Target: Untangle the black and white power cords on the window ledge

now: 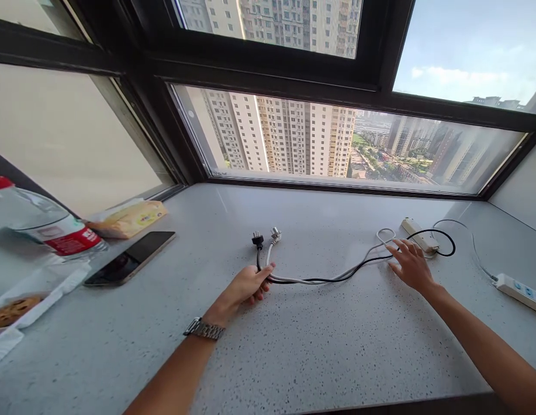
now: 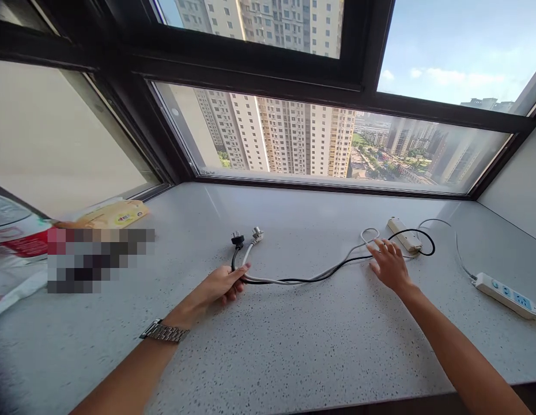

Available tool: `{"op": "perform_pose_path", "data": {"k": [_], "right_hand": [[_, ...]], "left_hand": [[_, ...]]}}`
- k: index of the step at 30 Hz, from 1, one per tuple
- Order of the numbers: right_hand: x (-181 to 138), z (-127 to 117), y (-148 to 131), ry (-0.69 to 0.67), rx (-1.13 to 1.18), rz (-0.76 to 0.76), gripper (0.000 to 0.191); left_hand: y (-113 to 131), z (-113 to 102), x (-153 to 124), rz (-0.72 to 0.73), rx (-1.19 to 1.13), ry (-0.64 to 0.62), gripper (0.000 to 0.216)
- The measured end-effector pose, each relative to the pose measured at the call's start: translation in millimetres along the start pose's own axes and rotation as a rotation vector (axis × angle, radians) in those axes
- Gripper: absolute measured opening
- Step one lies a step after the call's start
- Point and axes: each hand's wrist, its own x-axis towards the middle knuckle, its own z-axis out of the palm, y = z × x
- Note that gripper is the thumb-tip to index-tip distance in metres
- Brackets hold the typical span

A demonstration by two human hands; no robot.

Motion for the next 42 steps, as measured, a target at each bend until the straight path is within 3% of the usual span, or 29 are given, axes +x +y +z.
{"op": "perform_pose_path", "data": {"k": [4,7,9,11,14,16,19,21,23,25,27,31,36,39,42], "right_hand": [[15.0,11.9,-1.9,-0.023,0.048,0.003,0.020],[18.0,17.0,5.2,0.169,0.162,0.081,0.023],[17.5,17.8,7.4,0.318,0.267,0.164,0.025],[16.2,18.1,5.4,0.385,0.384,0.219,0.025],[12.1,20.2,-2.4,0.329,0.478,0.209,0.025],[7.1,22.5,-4.8,0.291,0.476,0.201,0.025],[-3.0,24.0,5.7,0.386,0.417,0.322,0.029],[-9.6,22.3,22.1,0.463,0.354,0.452,0.031],[-15.0,19.0,40.0,0.442,0.310,0.565,0.034],[-18.6,15.4,51.9,0.329,0.323,0.614,0.037],[-19.7,13.4,52.4,0.181,0.389,0.560,0.040],[-14.1,16.4,24.5,0.010,0.471,0.401,0.046],[-4.5,16.6,-8.1,0.080,0.590,0.558,0.044],[-4.9,9.7,-9.8,0.155,0.789,0.617,0.042],[-7.3,4.3,-3.4,0.268,1.017,0.678,0.042]], "left_hand": [[-7.1,-5.1,-3.1,0.082,0.392,0.141,0.054],[-14.8,-8.4,-8.9,0.199,0.708,0.382,0.043],[-17.7,-5.5,-11.0,0.350,0.761,0.470,0.034],[-16.2,3.0,-9.3,0.602,0.734,0.408,0.038],[-4.5,21.3,-0.1,0.871,0.710,0.162,0.052],[6.6,31.4,7.9,0.858,0.727,-0.004,0.047],[20.5,36.7,18.7,0.774,0.730,-0.206,0.043],[25.2,34.8,24.1,0.741,0.708,-0.290,0.043],[27.2,32.4,27.7,0.709,0.687,-0.334,0.045],[27.9,32.3,29.3,0.670,0.671,-0.334,0.049],[28.5,35.5,28.8,0.642,0.654,-0.307,0.053],[27.4,45.5,25.8,0.596,0.657,-0.271,0.053],[17.4,46.6,28.6,0.601,0.563,-0.309,0.054],[12.6,44.9,30.9,0.617,0.537,-0.336,0.052],[11.8,45.9,30.5,0.671,0.574,-0.272,0.053]]}}
